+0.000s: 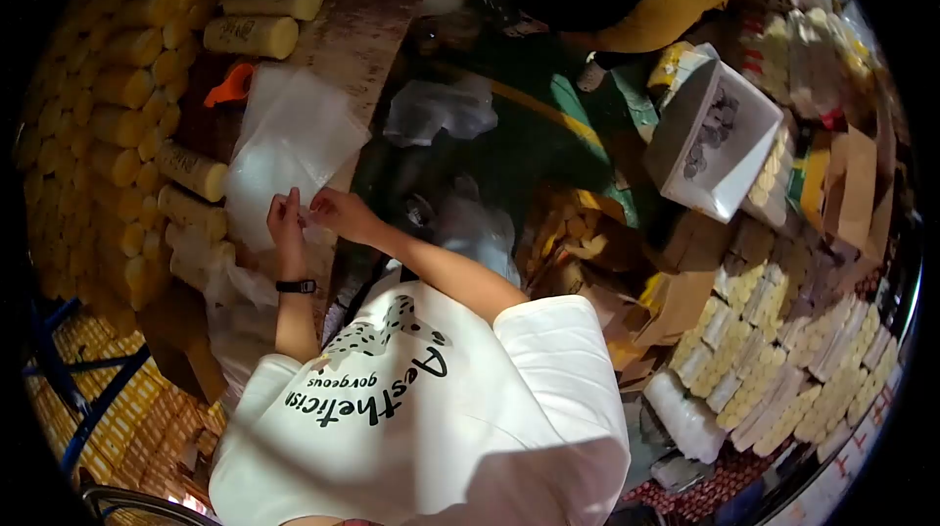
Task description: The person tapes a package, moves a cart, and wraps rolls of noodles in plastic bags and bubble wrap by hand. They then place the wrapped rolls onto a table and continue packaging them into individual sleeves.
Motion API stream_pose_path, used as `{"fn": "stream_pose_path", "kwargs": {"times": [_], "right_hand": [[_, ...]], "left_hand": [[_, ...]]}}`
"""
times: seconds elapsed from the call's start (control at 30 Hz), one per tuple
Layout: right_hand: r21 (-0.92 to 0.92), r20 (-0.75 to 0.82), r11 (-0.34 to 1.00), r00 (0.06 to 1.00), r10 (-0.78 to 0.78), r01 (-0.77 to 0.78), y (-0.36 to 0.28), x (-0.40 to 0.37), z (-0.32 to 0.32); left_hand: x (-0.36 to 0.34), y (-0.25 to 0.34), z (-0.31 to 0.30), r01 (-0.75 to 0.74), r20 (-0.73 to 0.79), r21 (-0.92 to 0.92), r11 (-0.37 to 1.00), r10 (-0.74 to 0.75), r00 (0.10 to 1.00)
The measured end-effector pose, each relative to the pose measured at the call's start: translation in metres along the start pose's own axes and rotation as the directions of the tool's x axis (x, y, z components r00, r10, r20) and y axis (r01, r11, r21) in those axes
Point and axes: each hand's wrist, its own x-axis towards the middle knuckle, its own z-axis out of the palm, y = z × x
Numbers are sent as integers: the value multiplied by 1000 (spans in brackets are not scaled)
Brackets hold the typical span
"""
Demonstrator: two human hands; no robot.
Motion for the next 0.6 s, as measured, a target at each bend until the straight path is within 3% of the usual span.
{"fn": "stream_pose_path", "kwargs": {"times": [0.1, 0.2, 0.3, 0.4, 0.5, 0.53, 0.6], "right_hand": [[109, 1, 993, 999, -37, 36, 4, -10, 1], [-65, 62, 998, 998, -4, 8, 9, -12, -18], [291, 141, 935, 976, 167, -202, 16, -14, -34], [185, -16, 963, 979, 205, -198, 4, -15, -52], [-20, -172, 990, 976, 135, -141, 12, -5, -64], [68, -198, 995, 976, 89, -77, 4, -6, -62], [-77, -211, 997, 977, 2, -19, 5, 0, -59]], "left_hand": [[-25, 14, 16, -23, 16, -136, 990, 26, 1000], [-33, 3, 23, 2, 73, -208, 978, 13, 997], [-21, -38, -7, 161, 175, -259, 952, -118, 978], [-28, -39, -11, 145, 200, -344, 928, -78, 977], [-52, -3, 11, 149, -76, -428, 892, -199, 977], [-51, -7, 2, 135, -53, -531, 837, -191, 980], [-44, -41, -30, 207, 106, -800, 564, -207, 973]]}}
